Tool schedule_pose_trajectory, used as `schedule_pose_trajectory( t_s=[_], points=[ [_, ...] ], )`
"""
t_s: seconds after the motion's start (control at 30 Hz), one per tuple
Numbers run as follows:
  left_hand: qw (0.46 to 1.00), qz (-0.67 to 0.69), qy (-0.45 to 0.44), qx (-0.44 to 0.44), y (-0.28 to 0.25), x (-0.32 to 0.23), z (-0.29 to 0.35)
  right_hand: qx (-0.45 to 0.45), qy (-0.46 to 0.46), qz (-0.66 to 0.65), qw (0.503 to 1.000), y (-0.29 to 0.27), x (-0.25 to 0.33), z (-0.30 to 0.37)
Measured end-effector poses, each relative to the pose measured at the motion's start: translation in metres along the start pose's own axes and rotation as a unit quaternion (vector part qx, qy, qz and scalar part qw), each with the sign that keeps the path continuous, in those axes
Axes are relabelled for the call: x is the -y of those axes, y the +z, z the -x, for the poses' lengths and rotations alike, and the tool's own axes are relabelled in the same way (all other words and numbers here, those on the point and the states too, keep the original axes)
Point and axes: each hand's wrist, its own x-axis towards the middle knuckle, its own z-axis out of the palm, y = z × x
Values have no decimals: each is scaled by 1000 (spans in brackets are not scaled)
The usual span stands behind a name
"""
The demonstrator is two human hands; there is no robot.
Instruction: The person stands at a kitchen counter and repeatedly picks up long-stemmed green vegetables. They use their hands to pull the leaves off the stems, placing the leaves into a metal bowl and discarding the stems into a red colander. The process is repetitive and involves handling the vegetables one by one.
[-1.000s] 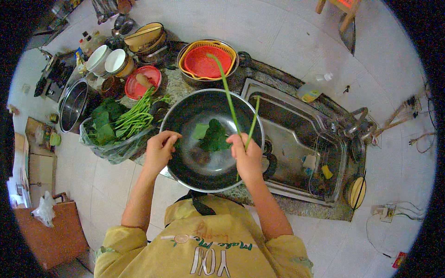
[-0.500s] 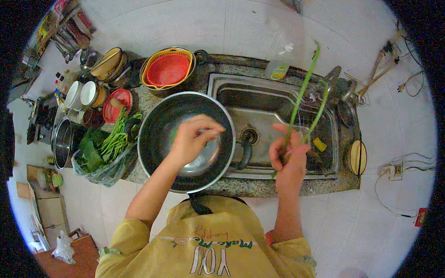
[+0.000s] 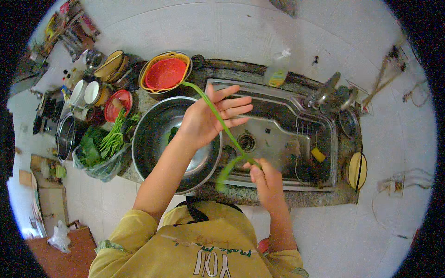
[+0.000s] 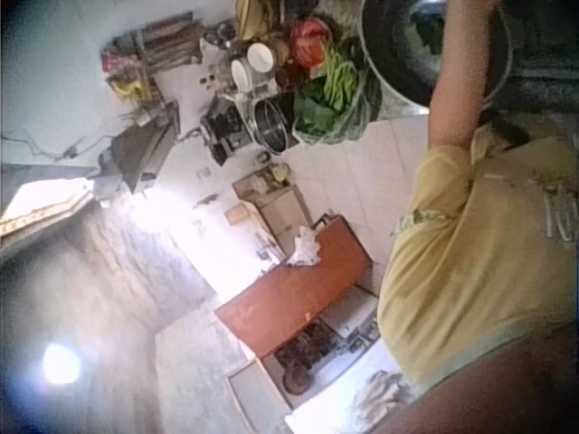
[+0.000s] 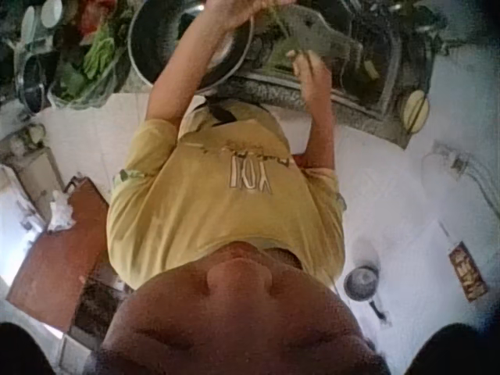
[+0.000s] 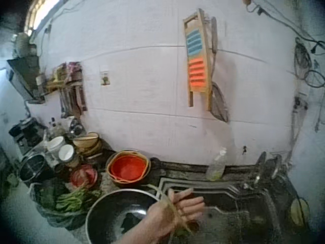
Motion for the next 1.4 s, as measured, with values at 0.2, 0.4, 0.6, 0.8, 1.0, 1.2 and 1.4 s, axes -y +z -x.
schedule_pose_trajectory(
  t_s=[0.2, 0.4, 0.6, 0.8, 1.0, 1.2, 1.4],
  points=[
    [955, 4, 220, -200, -23, -8, 37, 111, 67, -66, 989, 9, -2, -25],
    [874, -28, 361, -323, -43, -26, 89, 207, 118, -107, 965, 27, -12, -45],
    [887, 13, 363, -286, -46, -16, 104, 279, 67, -36, 957, 64, -8, -51],
    [940, -49, 290, -171, -51, -29, 107, 282, 17, 35, 958, 98, 27, -46],
    [958, -116, 242, -101, -85, -84, 149, 225, 36, 25, 973, 150, 47, -43],
    [726, -670, 156, -19, -150, -152, 214, 140, -90, 167, 972, 232, 74, -51],
    [593, -797, 104, 49, -193, -196, 218, 154, -102, 170, 968, 285, 112, -65]
  ],
)
